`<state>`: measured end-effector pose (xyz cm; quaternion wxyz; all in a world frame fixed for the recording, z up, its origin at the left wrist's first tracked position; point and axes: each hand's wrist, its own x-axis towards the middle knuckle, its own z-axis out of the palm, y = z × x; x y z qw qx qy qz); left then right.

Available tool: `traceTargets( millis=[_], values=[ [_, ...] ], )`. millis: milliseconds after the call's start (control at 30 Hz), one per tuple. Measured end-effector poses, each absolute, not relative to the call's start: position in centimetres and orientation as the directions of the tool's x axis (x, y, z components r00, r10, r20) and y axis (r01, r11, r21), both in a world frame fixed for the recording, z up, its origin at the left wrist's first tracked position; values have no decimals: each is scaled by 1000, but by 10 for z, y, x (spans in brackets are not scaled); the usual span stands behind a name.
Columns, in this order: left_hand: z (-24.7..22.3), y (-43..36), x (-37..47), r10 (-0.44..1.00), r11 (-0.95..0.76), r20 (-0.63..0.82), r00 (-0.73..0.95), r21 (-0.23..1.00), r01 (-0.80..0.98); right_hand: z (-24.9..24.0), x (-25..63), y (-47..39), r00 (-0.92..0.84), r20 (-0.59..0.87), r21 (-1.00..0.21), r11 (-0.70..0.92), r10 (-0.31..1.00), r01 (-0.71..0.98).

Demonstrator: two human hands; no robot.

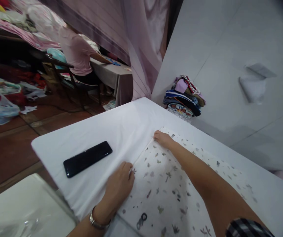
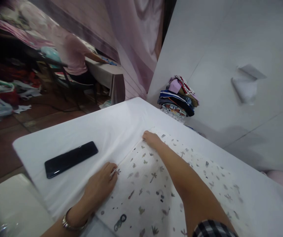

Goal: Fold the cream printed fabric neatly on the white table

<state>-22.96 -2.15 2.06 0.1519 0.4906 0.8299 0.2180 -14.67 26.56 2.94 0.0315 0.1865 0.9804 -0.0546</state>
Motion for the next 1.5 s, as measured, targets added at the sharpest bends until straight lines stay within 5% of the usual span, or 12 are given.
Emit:
traceTargets(
  millis=[300,600,867,1267,1500],
  values=[
    [20,-23,-230,884,417,-35,-467,511,751,31,-147,259,-930,-60,53,932,362,360],
    [24,-22,-230,888,420,-56,-456,504,755,16,-150,261,-918,-41,-45,917,394,395],
    [20,-22,-232,882,426,-60,-467,523,738,1,-132,266,-820,159,-207,831,549,516],
    [26,-20,-231,866,472,-119,-486,518,714,5,-131,284,-820,141,-226,824,555,520],
    [21,-20,-233,868,470,-124,-482,523,712,9,-120,307,-671,221,-221,706,708,673]
  ],
)
